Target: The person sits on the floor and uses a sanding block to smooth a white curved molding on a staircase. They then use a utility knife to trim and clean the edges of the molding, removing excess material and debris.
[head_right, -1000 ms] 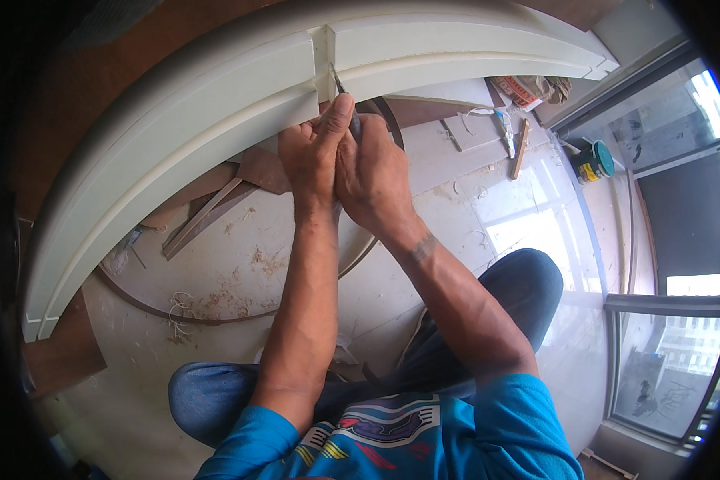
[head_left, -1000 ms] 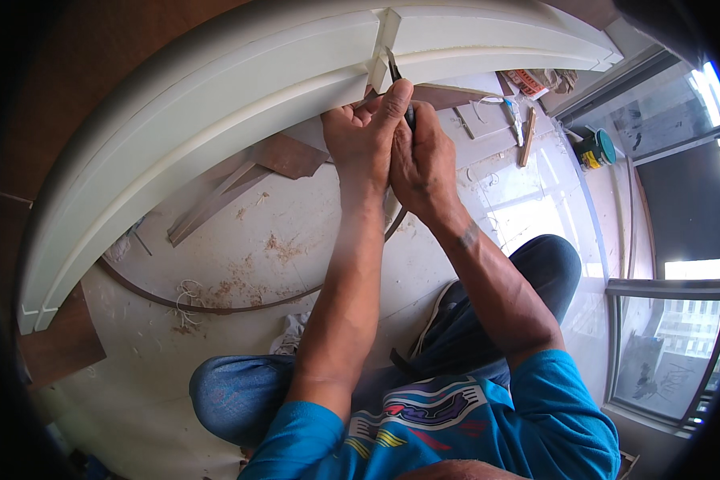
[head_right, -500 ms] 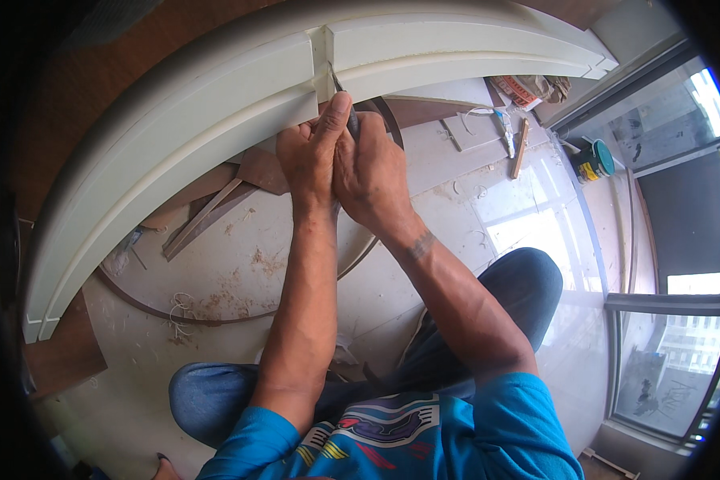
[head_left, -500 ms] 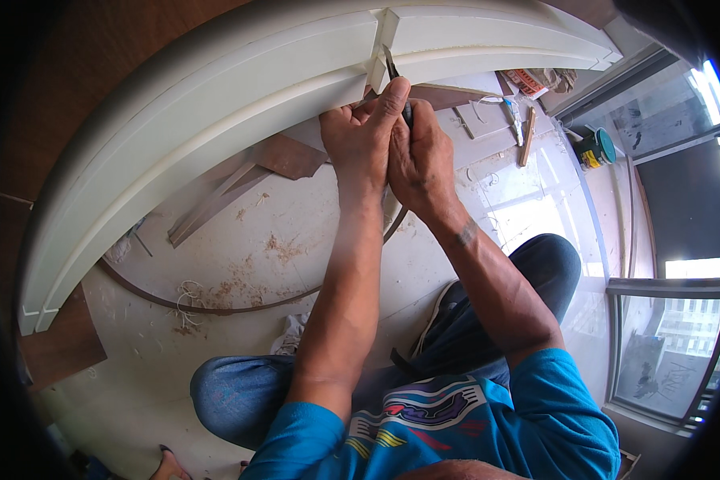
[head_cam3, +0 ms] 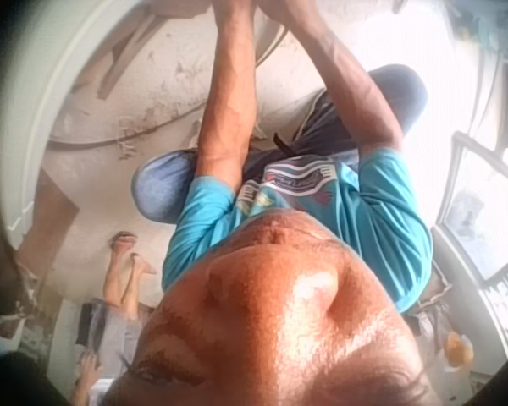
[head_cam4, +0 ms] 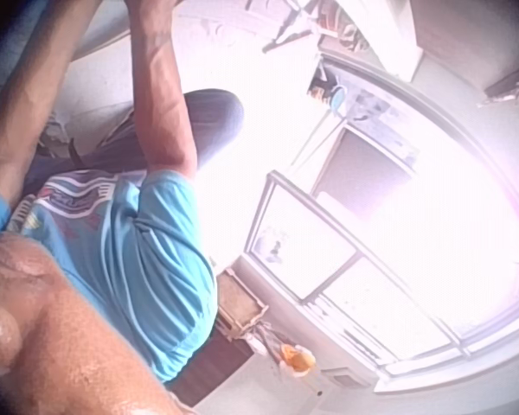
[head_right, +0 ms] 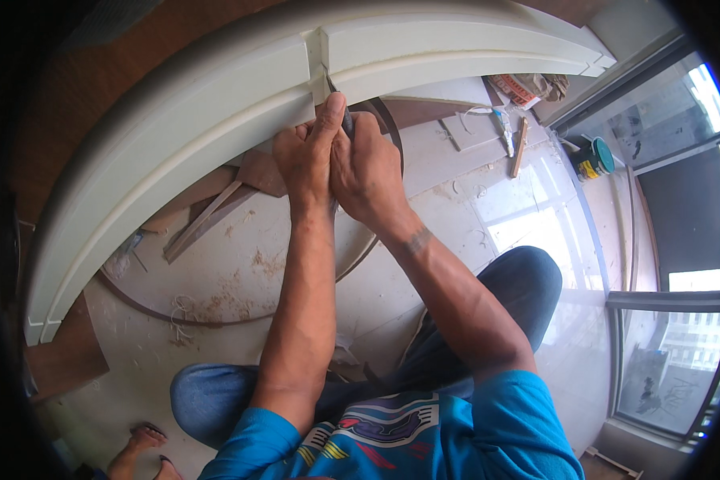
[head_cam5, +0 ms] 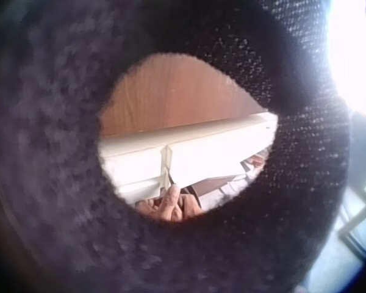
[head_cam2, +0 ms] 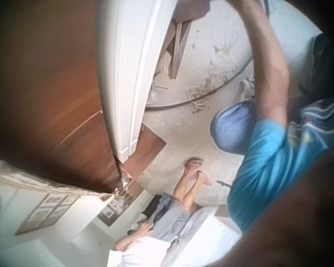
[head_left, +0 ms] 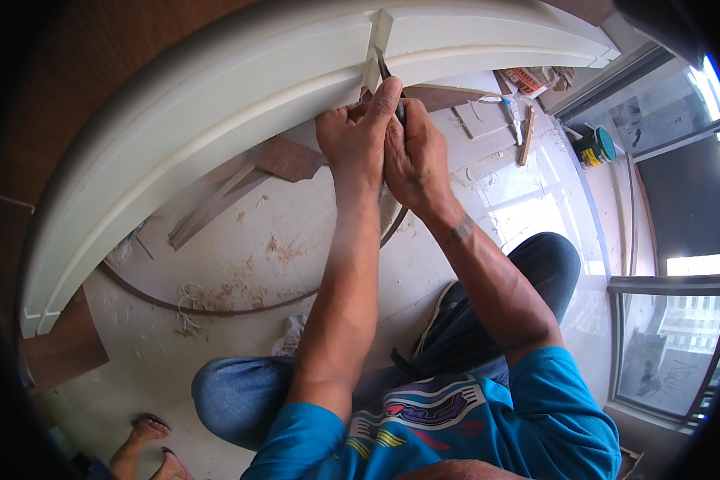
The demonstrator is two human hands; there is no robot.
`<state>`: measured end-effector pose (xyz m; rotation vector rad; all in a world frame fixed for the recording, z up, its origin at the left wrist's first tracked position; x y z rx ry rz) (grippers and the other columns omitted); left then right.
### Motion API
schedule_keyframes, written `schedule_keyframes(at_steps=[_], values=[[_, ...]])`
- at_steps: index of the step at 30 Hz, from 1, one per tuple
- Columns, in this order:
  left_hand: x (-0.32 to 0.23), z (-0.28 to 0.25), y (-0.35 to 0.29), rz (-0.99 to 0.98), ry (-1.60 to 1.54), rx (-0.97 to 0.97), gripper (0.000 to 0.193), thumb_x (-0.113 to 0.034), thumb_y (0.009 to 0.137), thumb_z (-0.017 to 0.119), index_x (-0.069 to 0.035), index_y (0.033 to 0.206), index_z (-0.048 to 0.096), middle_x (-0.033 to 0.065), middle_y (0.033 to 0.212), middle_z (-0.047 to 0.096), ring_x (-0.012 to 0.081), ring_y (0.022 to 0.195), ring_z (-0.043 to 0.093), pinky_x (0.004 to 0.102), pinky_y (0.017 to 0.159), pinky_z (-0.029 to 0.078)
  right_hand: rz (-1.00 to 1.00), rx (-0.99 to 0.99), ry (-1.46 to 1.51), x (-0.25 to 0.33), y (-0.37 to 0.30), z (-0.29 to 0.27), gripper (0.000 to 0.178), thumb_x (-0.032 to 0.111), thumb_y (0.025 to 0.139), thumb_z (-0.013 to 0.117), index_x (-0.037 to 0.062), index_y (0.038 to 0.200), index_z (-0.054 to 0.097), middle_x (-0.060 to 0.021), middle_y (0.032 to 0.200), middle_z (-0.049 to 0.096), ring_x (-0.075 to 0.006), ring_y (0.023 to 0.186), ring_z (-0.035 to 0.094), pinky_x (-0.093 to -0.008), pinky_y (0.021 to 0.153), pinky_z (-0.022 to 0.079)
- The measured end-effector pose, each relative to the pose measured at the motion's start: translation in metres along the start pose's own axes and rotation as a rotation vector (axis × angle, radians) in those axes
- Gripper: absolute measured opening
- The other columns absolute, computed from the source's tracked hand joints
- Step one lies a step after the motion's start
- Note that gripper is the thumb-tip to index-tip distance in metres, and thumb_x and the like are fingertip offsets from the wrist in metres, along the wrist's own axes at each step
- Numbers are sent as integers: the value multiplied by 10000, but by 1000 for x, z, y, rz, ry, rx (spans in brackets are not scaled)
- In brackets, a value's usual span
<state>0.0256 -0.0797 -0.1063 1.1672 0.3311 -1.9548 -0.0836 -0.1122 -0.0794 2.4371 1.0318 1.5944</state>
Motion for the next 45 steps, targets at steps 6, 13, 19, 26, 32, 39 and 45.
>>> schedule_keyframes(at_steps=[6, 13, 19, 26, 32, 39, 45], values=[[3, 1, -12, 155, -36, -92, 476, -435, 1063, 725, 33, 1112, 656, 62, 1022, 682, 84, 888, 616, 234, 757, 463, -54, 21, 107, 3, -22, -10, 298, 265, 1129, 554, -26, 1176, 596, -217, 853, 674, -393, 757, 679, -460, 705, 540], [23, -12, -50, 340, 491, -302, 392, -356, 1125, 604, 17, 1240, 565, 89, 1081, 642, 137, 862, 608, 282, 760, 496, 111, -153, 502, -7, -23, -42, 374, 344, 1181, 477, 0, 1232, 613, -5, 732, 557, -84, 580, 533, -249, 550, 451], [-29, 47, -50, 276, 301, -106, 549, -225, 1100, 628, 89, 1518, 459, 89, 1079, 656, 97, 832, 607, 268, 712, 516, 33, -233, 518, 6, -18, -79, 394, 349, 1187, 479, -8, 1265, 627, -7, 754, 556, -81, 578, 541, -242, 530, 462], [-25, 55, -35, 271, 556, -8, 768, -209, 1085, 624, 82, 1694, 259, 68, 1058, 686, 100, 769, 573, 258, 682, 505, -24, -238, 451, 17, -25, -101, 407, 352, 1187, 492, -23, 1276, 622, 6, 752, 542, -64, 583, 529, -231, 537, 463], [-17, 57, -38, 310, 607, -55, 669, -264, 1065, 659, 67, 1598, 430, 93, 1120, 690, 113, 829, 618, 275, 722, 539, 23, -238, 463, 7, -27, -110, 416, 358, 1184, 500, -26, 1289, 623, 6, 761, 545, -60, 585, 526, -229, 535, 467], [-13, 58, -44, 47, 185, -158, 634, -245, 1079, 655, 63, 1571, 398, 113, 1138, 682, 108, 833, 624, 261, 703, 520, 43, -236, 419, 11, -26, -117, 419, 359, 1180, 512, -24, 1300, 629, 4, 775, 560, -57, 593, 534, -229, 542, 485], [-19, 64, -40, 210, 202, -131, 728, -209, 1122, 611, 97, 1669, 240, 108, 1072, 698, 78, 764, 609, 235, 667, 501, 38, -226, 439, 7, -26, -117, 404, 349, 1178, 524, -17, 1296, 648, 7, 771, 558, -54, 599, 540, -228, 549, 492]])
Point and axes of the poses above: each hand's wrist, its own y-axis towards the middle knuckle, its own z-axis out of the palm, x = y × z, the point moved 6 cm from there along y, towards the middle knuckle
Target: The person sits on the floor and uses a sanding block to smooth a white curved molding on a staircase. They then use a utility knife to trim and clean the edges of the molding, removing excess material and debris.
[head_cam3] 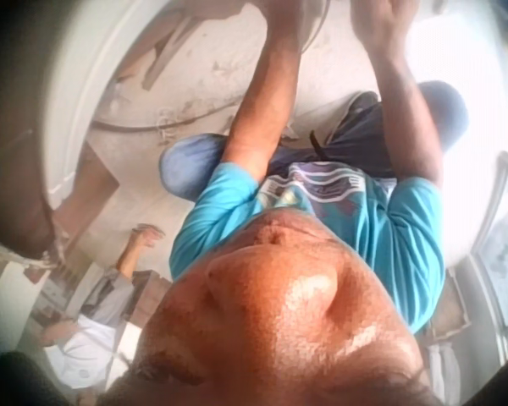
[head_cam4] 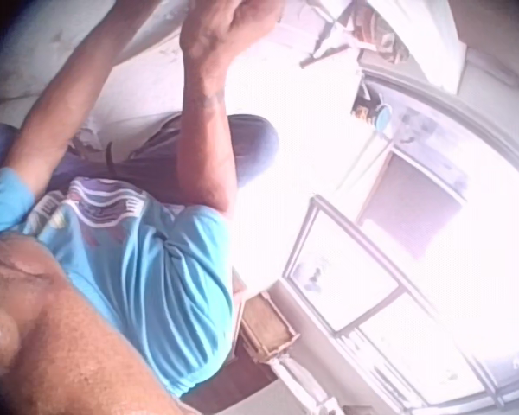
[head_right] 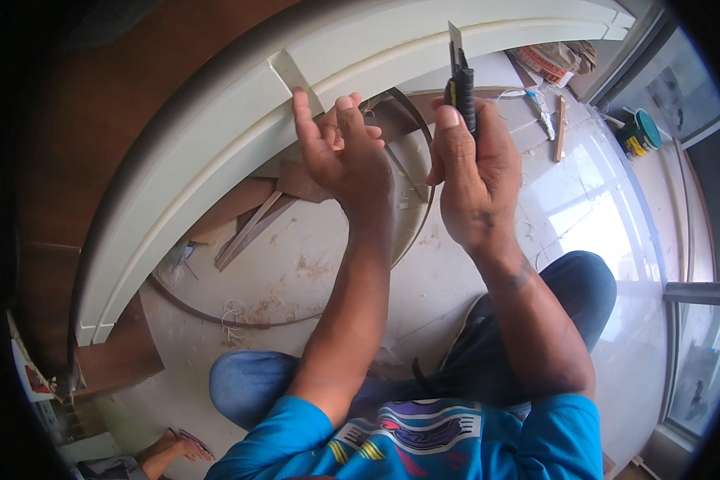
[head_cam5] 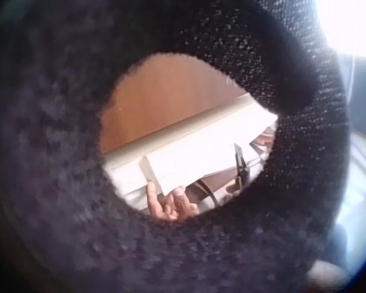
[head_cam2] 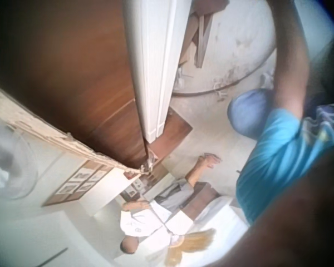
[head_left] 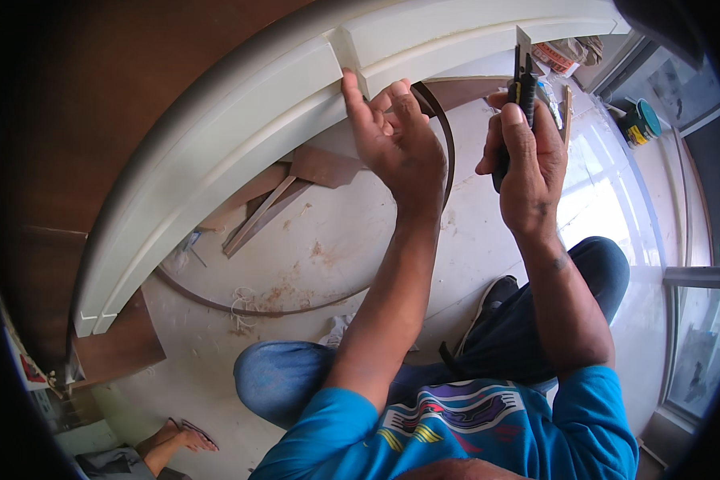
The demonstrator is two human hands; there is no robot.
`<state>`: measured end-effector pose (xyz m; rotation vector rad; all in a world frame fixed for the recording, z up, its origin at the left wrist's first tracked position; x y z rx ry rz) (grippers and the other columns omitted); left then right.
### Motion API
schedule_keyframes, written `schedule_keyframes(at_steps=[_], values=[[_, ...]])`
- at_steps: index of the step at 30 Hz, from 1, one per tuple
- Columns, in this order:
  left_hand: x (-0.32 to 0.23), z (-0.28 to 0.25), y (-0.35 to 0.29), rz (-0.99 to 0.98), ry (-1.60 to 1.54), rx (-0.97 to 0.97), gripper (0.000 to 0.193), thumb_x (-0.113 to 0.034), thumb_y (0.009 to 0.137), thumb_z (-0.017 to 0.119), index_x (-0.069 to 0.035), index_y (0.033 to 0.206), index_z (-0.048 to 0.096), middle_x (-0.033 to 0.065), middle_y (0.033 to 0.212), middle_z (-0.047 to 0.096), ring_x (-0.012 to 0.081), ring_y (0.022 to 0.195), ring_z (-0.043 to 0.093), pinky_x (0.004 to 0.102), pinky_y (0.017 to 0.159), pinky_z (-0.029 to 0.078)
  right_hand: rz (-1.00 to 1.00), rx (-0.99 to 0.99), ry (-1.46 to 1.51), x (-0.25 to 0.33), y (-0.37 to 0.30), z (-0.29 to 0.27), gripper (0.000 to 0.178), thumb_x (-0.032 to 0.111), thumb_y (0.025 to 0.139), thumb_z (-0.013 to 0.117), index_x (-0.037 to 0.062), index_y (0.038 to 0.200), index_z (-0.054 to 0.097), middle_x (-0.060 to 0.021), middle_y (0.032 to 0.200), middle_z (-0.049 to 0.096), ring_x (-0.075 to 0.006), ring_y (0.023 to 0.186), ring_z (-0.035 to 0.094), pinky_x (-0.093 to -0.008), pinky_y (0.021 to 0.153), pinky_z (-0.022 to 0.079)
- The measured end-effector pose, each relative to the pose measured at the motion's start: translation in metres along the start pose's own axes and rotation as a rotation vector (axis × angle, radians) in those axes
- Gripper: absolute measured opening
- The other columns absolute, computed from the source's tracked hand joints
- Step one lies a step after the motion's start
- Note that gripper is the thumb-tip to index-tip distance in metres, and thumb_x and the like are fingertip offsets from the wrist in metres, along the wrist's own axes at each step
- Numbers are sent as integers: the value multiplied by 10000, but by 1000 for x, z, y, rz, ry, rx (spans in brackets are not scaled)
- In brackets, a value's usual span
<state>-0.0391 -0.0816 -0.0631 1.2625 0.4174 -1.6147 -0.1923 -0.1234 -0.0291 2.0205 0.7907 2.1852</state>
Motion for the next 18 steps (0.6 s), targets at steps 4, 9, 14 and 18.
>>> schedule_keyframes(at_steps=[4, 9, 14, 18], values=[[6, 2, 3, -4, 26, 67, 779, -272, 1117, 615, 99, 1688, 236, 141, 1135, 734, 94, 756, 626, 246, 646, 518, 5, -17, 41, 3, -2, 3, 347, 300, 1165, 574, -32, 1230, 650, 21, 745, 557, -41, 604, 512, -215, 547, 440], [10, 10, 5, 135, -20, 63, 774, -285, 1112, 634, 130, 1663, 281, 135, 1061, 718, 109, 724, 630, 258, 569, 500, 24, -19, 23, -2, -3, 5, 348, 294, 1169, 568, -35, 1243, 652, 15, 756, 559, -40, 603, 512, -213, 541, 440], [19, -3, 10, 3, 71, 90, 539, -240, 1106, 636, 108, 1489, 484, 112, 985, 702, 96, 741, 628, 235, 607, 497, 24, 5, -22, -6, -4, 7, 353, 306, 1170, 566, -27, 1246, 655, 12, 756, 562, -42, 603, 524, -219, 541, 452], [11, -3, 3, 101, -69, -34, 477, -175, 1074, 634, 71, 1462, 505, 119, 991, 720, 93, 690, 639, 246, 581, 502, 14, 17, -34, -6, -4, 12, 369, 327, 1170, 563, -20, 1245, 661, 12, 762, 567, -46, 601, 535, -224, 546, 466]])
Point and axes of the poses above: each hand's wrist, its own y-axis towards the middle knuckle, its own z-axis out of the palm, x = y × z, the point moved 6 cm from there along y, towards the middle knuckle
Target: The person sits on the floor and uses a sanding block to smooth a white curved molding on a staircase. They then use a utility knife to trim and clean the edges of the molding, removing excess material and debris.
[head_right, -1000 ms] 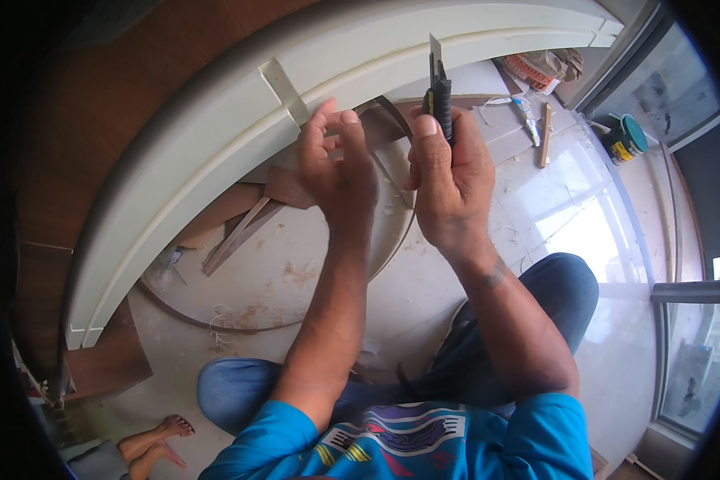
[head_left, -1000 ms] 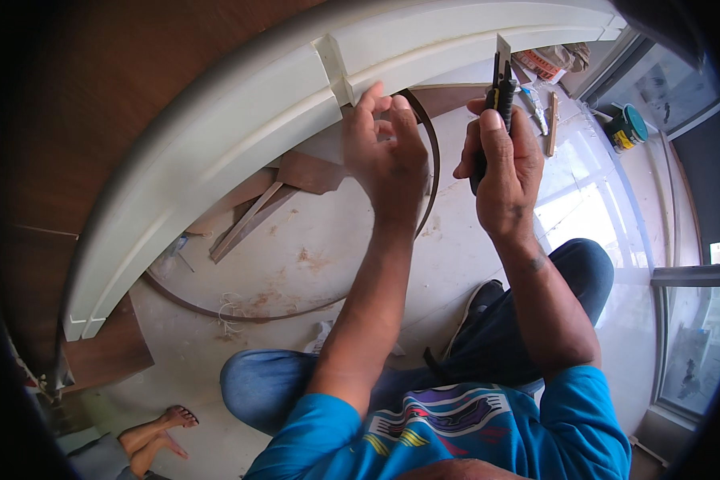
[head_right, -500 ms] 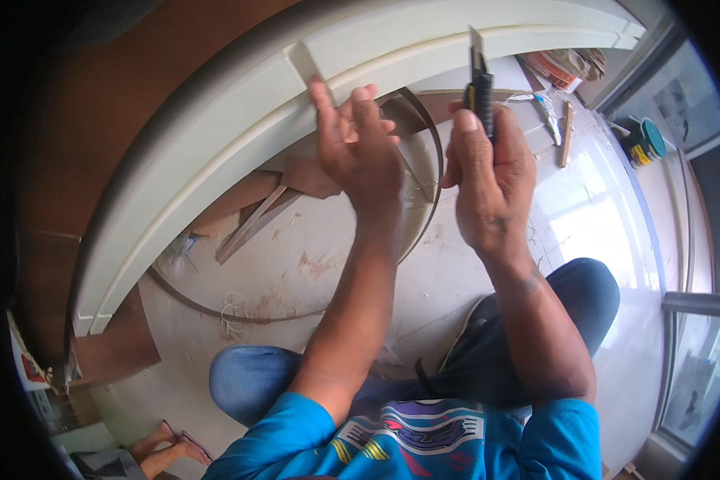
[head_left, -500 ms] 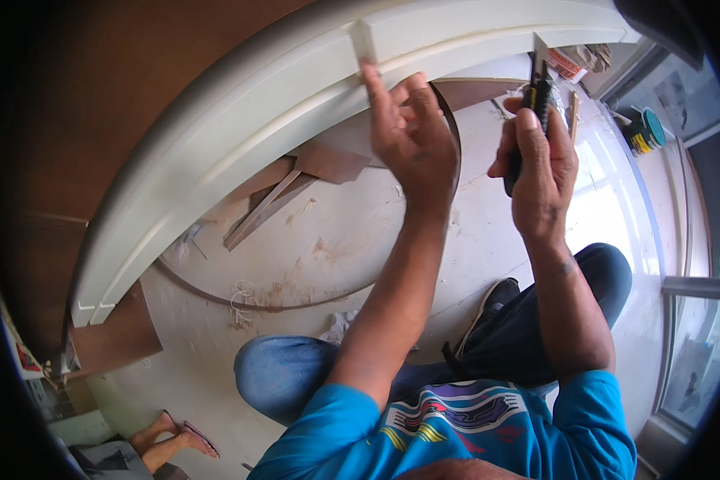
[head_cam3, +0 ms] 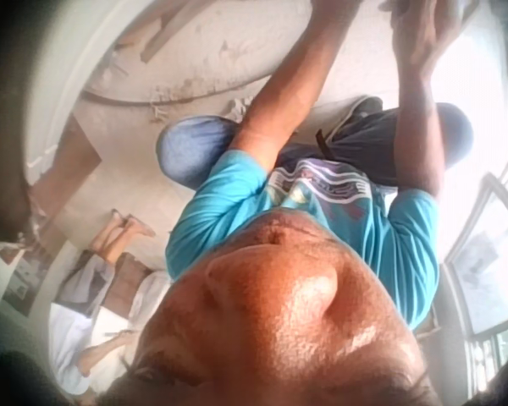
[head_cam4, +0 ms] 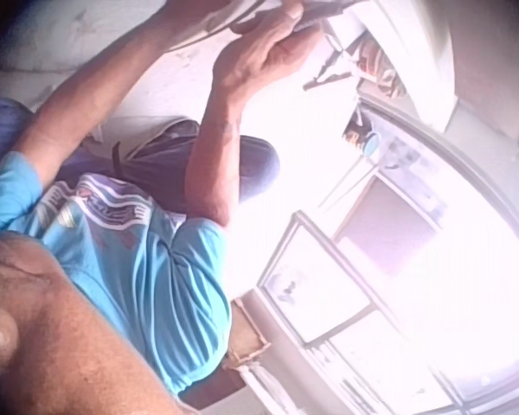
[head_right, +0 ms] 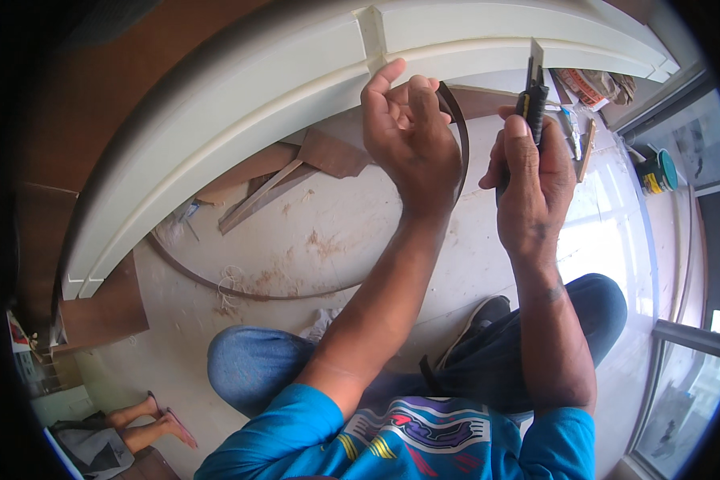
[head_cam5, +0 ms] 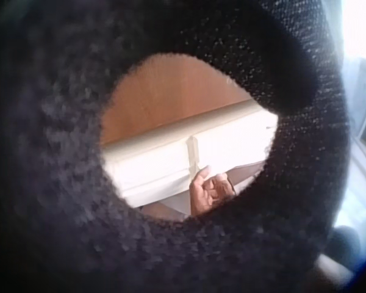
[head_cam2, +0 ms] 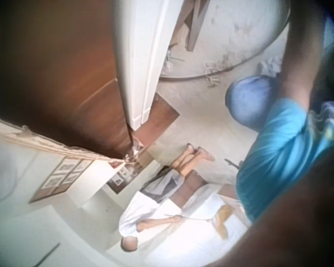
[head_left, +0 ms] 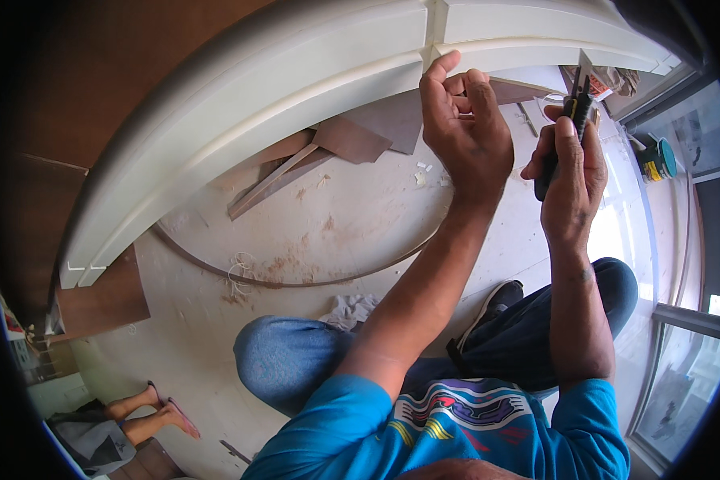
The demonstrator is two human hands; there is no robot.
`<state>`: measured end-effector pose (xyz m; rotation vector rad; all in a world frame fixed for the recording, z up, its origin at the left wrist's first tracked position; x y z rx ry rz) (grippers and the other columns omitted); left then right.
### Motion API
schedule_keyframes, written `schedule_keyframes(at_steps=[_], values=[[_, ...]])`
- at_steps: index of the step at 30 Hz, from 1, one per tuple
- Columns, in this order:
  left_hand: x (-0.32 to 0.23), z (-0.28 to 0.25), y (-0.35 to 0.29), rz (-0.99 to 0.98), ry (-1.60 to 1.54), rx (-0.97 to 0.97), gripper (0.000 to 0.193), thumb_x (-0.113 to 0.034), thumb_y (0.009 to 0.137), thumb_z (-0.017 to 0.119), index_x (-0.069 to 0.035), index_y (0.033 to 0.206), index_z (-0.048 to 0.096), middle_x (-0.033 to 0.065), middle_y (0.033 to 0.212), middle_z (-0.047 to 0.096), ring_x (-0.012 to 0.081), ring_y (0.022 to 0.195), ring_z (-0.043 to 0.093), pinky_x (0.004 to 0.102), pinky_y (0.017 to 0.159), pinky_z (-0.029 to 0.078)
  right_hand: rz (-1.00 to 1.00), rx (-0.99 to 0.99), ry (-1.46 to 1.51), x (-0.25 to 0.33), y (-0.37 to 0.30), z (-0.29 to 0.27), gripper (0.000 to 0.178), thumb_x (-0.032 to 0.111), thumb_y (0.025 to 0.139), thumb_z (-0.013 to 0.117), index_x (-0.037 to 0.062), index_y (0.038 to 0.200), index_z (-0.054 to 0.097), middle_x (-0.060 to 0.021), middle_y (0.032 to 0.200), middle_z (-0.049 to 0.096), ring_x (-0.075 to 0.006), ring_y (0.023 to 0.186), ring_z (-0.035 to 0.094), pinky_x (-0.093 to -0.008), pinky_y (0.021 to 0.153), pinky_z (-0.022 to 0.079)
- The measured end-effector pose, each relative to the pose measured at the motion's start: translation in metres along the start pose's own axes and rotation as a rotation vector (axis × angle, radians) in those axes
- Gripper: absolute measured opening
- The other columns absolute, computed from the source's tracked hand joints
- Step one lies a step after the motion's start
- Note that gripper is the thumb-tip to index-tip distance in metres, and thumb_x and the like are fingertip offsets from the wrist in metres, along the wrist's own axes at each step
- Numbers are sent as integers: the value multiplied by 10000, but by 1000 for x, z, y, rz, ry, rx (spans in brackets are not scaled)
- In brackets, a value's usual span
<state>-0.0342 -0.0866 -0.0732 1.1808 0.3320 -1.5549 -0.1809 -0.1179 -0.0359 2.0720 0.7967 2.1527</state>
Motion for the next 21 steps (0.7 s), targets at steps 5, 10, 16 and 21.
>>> schedule_keyframes(at_steps=[5, 10, 16, 21], values=[[2, 0, 1, -281, -249, -84, 505, -296, 1088, 629, 49, 1440, 521, 149, 967, 748, 132, 611, 634, 275, 591, 510, 30, -14, -43, -3, 0, -4, 394, 345, 1167, 556, -12, 1293, 667, 8, 778, 591, -57, 611, 581, -240, 560, 503], [-2, -3, 4, -588, -523, -144, 542, -325, 1069, 613, -42, 1523, 533, 107, 1055, 749, 90, 604, 567, 243, 567, 454, 57, -2, -14, -8, 1, -9, 370, 320, 1157, 576, 6, 1326, 672, 1, 805, 609, -74, 625, 621, -262, 587, 568], [-15, 3, 4, -660, -770, -105, 651, -370, 1072, 604, -140, 1654, 425, 34, 1123, 724, 74, 664, 519, 259, 627, 459, 71, -1, -23, -4, 1, -7, 332, 285, 1147, 616, 11, 1325, 671, 3, 800, 604, -70, 625, 609, -255, 591, 553], [-8, 3, 10, -696, -810, -71, 657, -465, 1110, 512, -133, 1668, 410, 71, 1173, 756, 80, 645, 540, 255, 619, 491, 52, 17, -14, -7, 1, -6, 328, 287, 1144, 624, 15, 1321, 669, 3, 806, 607, -67, 625, 595, -249, 588, 533]])
Point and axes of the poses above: each hand's wrist, its own y-axis towards the middle knuckle, its own z-axis out of the palm, x = y × z, the point moved 6 cm from there along y, towards the middle knuckle
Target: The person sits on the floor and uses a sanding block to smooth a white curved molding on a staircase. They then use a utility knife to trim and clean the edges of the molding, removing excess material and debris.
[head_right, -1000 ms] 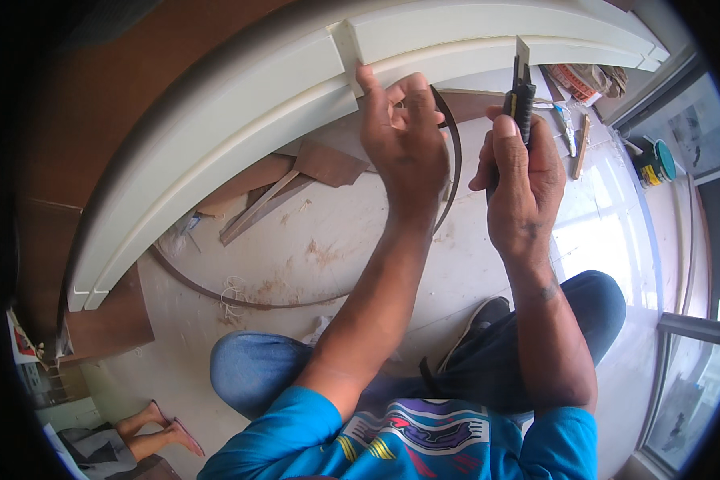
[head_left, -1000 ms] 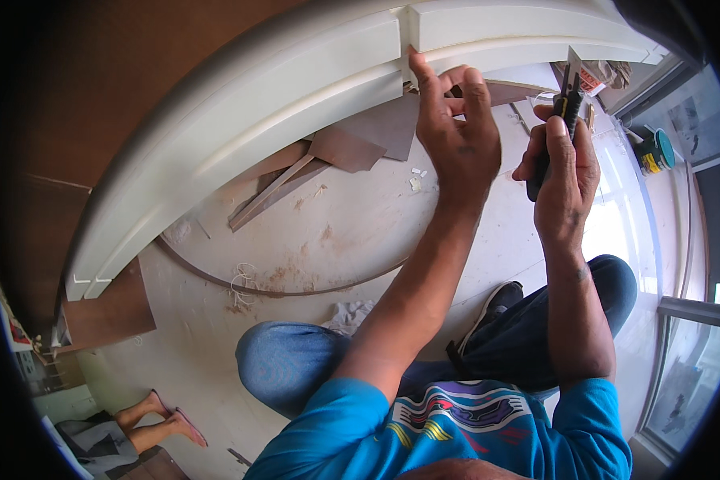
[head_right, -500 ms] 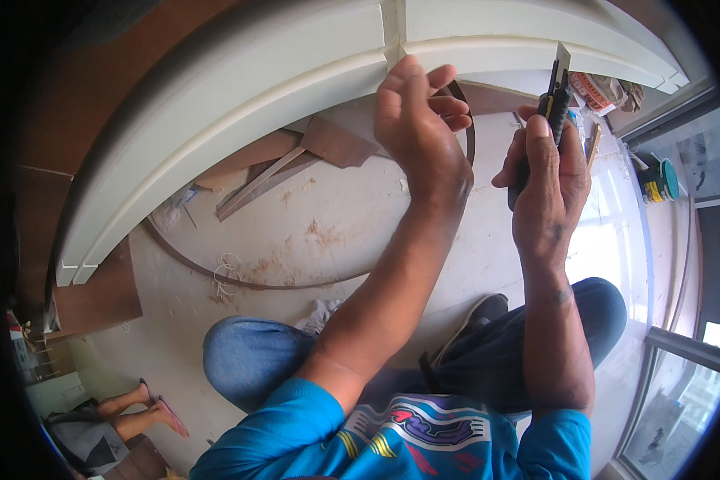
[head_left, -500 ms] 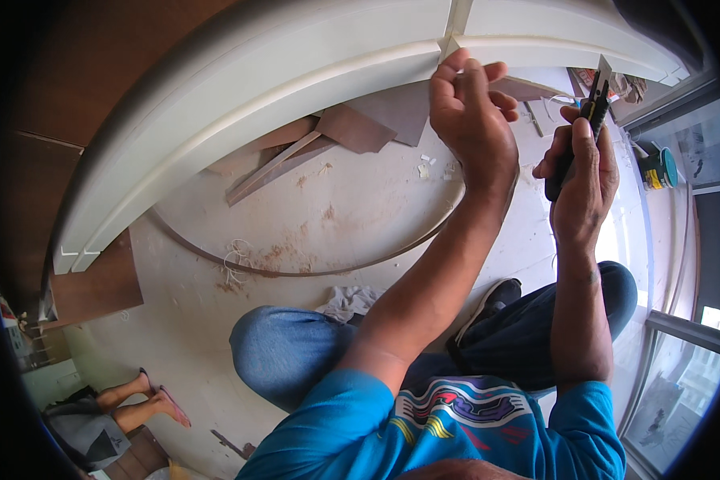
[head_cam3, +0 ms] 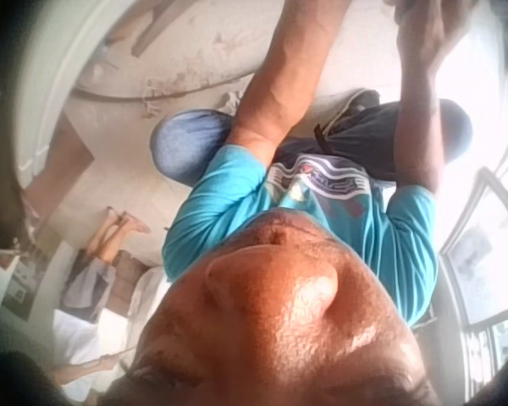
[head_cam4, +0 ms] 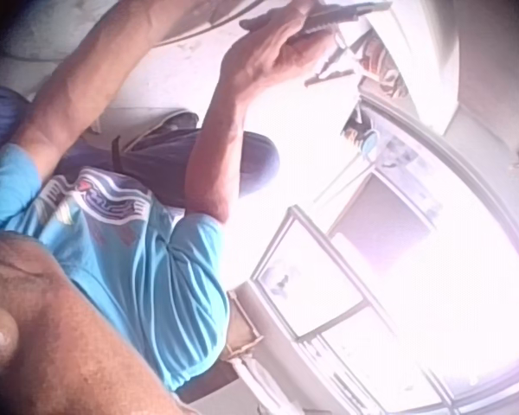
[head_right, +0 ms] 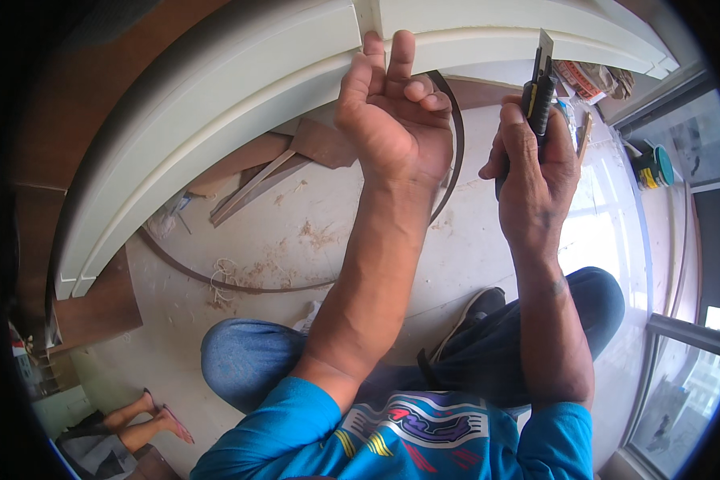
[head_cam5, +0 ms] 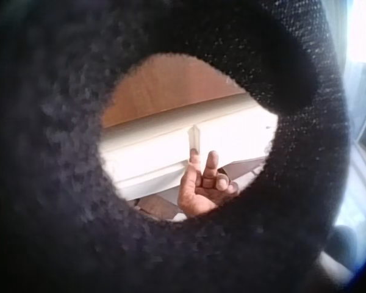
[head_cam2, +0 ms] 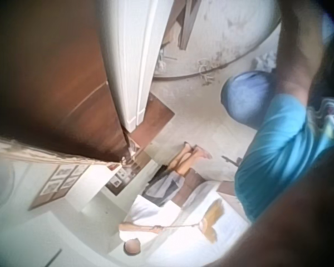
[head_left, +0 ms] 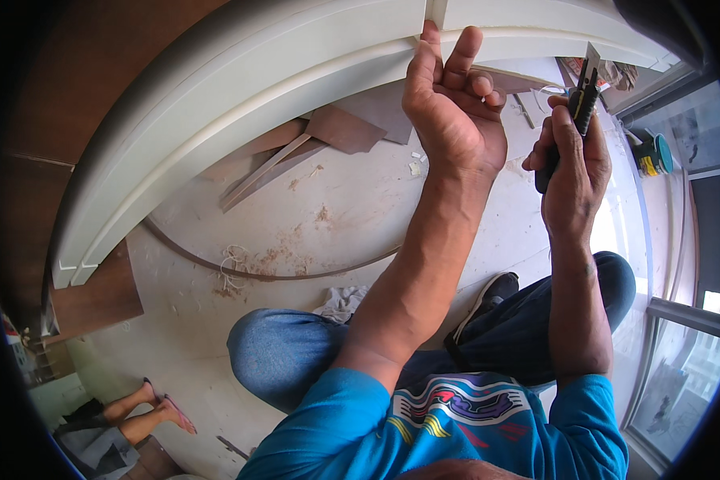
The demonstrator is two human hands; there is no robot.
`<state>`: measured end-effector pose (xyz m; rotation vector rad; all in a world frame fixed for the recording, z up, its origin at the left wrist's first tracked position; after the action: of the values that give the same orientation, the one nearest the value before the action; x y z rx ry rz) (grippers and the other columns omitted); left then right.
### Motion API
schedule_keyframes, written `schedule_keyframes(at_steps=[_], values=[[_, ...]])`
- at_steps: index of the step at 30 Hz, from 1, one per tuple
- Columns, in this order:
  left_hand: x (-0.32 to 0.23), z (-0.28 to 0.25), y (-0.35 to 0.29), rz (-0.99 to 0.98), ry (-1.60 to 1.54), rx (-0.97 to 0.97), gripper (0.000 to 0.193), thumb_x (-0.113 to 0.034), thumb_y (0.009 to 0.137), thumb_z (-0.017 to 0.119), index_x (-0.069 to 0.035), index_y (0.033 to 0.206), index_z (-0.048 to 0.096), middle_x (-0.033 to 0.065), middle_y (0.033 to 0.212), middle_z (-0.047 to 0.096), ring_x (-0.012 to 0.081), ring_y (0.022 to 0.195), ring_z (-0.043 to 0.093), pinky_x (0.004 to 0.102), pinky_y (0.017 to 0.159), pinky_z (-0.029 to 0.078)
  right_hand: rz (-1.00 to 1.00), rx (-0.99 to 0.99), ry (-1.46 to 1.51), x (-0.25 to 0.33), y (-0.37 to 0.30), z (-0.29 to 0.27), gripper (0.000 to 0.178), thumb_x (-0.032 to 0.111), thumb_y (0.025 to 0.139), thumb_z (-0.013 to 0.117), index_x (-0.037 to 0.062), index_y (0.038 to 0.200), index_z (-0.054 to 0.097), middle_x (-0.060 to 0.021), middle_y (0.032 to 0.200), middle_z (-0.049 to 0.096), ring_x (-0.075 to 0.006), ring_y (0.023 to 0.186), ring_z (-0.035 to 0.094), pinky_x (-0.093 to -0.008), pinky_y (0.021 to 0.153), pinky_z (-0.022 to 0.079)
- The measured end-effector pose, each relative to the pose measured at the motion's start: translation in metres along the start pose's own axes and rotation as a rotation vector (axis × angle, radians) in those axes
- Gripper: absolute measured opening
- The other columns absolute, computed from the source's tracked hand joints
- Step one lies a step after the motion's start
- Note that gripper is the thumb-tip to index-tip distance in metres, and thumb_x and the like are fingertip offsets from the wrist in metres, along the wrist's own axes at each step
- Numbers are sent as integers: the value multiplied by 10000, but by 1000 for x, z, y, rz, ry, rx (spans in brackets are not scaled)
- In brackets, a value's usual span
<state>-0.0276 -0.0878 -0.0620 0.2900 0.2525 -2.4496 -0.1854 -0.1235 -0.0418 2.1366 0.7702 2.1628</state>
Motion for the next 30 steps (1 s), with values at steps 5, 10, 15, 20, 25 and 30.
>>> schedule_keyframes(at_steps=[5, 10, 15, 20, 25, 30], values=[[4, 2, -3, 263, 685, 43, 998, -801, 1087, 179, -42, 1731, 249, 250, 1025, 802, 142, 456, 576, 250, 458, 485, 4, 3, -38, 0, 2, -3, 330, 293, 1140, 631, 18, 1318, 671, 6, 810, 607, -64, 638, 597, -245, 586, 522], [10, 3, -10, 344, 831, 63, 1064, -828, 1056, 227, 41, 1662, 329, 319, 1075, 767, 145, 458, 583, 233, 429, 461, 10, -35, -30, -1, 0, 2, 299, 289, 1130, 652, 13, 1240, 682, 11, 774, 591, -53, 605, 578, -237, 549, 503], [-5, -5, -9, 482, 849, -16, 730, -432, 1155, 540, 105, 1614, 358, 117, 833, 659, 91, 637, 582, 239, 544, 456, 1, -32, 3, 6, -2, 6, 280, 275, 1124, 668, 8, 1210, 681, 14, 768, 581, -50, 590, 567, -231, 534, 492], [-8, -21, -6, 675, 768, -45, 459, -187, 1113, 639, 83, 1466, 526, 124, 965, 702, 81, 692, 603, 232, 571, 474, -60, -10, 3, 8, -1, 1, 276, 247, 1125, 663, -9, 1228, 662, 8, 797, 577, -50, 608, 565, -224, 539, 488], [7, -6, -11, 778, 854, 47, 554, -156, 1117, 640, 108, 1569, 458, 160, 972, 732, 55, 634, 586, 220, 531, 462, 33, -30, 52, 8, 0, 0, 252, 210, 1110, 682, -19, 1213, 660, 14, 825, 604, -45, 626, 567, -219, 544, 497], [1, -6, -3, 833, 1070, 88, 590, -136, 1120, 636, 129, 1602, 423, 198, 984, 767, 60, 646, 605, 237, 561, 499, 65, -48, -19, 9, 1, -5, 255, 216, 1087, 703, -18, 1181, 666, 11, 814, 629, -51, 630, 569, -231, 555, 495]])
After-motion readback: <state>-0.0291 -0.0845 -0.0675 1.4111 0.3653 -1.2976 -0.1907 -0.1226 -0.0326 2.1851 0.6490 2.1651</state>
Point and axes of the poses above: each hand's wrist, its own y-axis towards the middle knuckle, its own z-axis out of the palm, x = y × z, the point moved 6 cm from there along y, towards the middle knuckle
